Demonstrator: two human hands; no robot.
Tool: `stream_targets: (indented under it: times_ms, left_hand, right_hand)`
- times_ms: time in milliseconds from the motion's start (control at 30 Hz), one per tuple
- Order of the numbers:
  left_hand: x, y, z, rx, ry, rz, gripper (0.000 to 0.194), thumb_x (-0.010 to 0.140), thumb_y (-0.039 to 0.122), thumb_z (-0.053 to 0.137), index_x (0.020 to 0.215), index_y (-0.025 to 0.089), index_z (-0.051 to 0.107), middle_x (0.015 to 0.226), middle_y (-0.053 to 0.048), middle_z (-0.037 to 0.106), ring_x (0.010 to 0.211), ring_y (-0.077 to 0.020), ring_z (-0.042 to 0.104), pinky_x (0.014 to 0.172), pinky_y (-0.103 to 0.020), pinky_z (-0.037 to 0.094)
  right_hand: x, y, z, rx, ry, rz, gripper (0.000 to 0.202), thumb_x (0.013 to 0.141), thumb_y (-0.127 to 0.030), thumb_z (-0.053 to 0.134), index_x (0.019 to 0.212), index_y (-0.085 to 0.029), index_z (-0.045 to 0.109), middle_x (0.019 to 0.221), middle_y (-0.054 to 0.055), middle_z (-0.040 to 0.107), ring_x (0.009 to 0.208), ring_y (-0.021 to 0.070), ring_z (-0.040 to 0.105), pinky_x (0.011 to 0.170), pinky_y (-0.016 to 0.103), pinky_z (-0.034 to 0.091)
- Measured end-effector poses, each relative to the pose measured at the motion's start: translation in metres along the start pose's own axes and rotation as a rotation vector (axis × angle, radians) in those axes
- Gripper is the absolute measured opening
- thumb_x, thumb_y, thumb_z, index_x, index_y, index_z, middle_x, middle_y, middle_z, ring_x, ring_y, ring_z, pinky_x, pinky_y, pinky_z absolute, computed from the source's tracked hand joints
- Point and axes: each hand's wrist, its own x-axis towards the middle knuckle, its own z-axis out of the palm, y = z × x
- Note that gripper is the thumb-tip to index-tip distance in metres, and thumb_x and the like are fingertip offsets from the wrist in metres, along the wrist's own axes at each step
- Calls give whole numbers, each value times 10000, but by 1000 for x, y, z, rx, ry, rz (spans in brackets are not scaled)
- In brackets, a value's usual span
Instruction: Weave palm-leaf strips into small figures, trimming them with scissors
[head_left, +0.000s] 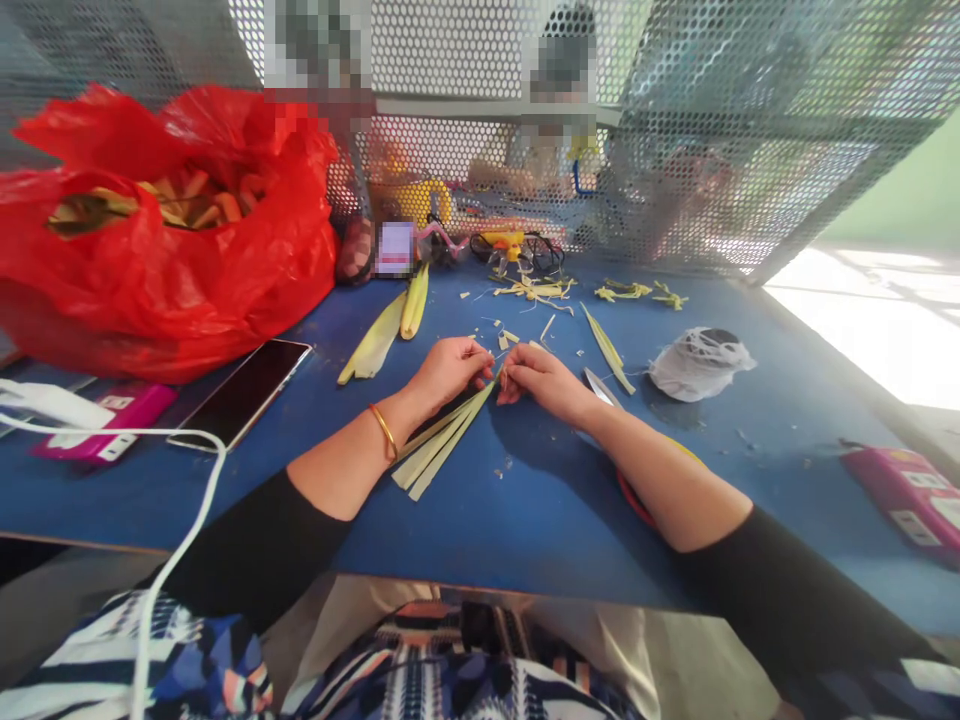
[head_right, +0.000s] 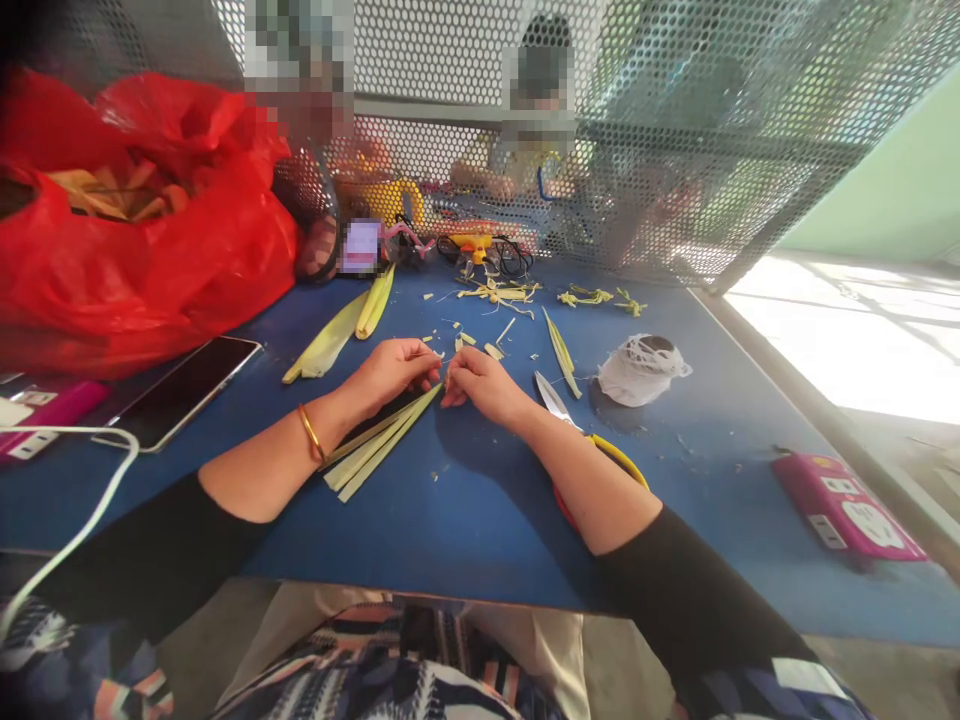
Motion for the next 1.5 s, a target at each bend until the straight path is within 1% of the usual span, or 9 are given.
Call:
stream_targets:
  times_ms: [233,533,667,767,867,933,1133,1333,1500]
  left_hand:
    - [-2,1,-3,164,226,365,100,750,254,639,701,175,675,763,-17,677,729,-141,590,748,-271,455]
    - [-15,15,2,30,203,440,101,735,266,691,677,183,690,902,-46,679,902,-162,606,822,-288,464]
    - [-16,20,-1,-180,124,264,203,767,372,698,841,183,713,966,-49,693,903,-157,616,803,-281,465]
    - [-18,23,-5,-274,-132,-51,347,748,467,725,905,159,702,896,-66,697,758,-149,640,677,-268,474]
    - [-21,24,-6,-354,-410,-274,304,658,347,821,834,138,688,785,-52,680,587,-116,603,611,-270,485]
    - [-23,24,-5,-427,-461,-315,223,638,218,818,777,137,664,684,-11,631,476,-67,512,522,-231,448]
    - [-21,31,-9,-543,-278,-286,116,702,73,637,794,136,668,598,38,504,399,-20,328,376,-164,222]
    - [-22,33,-10,-524,-213,-201,130,709,254,724,716,145,653,496,90,316,385,-19,202,394,-191,100]
    - [-25,33,-7,-354,-20,-103,264,605,319,812,610,153,607,434,109,277,389,-26,197,416,-223,103]
  right_hand:
    - [-5,-6,3,144,-42,23,124,768,-96,535,856,-174,576,540,-54,630,537,98,656,549,201,497]
    - [-8,-8,0,173,-112,-31,178,698,-156,580,870,-176,622,564,-57,628,547,108,642,588,239,498]
    - [-9,-9,-2,158,-155,-86,101,695,-194,576,752,-155,650,587,-21,629,586,109,625,658,267,501]
    - [-8,-10,-5,216,-31,-199,95,688,-209,585,746,-168,647,609,-27,624,612,106,607,681,270,488]
    - [-8,-12,-8,228,55,-267,85,692,-223,590,738,-175,644,611,-32,610,604,102,577,658,264,472]
    - [-9,-14,-10,217,69,-284,90,689,-237,601,738,-176,644,624,-27,624,611,105,580,660,268,473]
    - [-16,-25,-8,54,132,-346,96,694,-263,627,752,-189,646,678,-15,671,664,122,621,711,287,495]
    - [-19,-25,1,-27,24,-341,100,728,-277,626,774,-189,638,712,-6,674,718,142,649,771,321,509]
    - [-35,-28,2,-324,-73,-307,176,793,-263,561,921,-189,656,796,11,689,766,157,659,758,317,506]
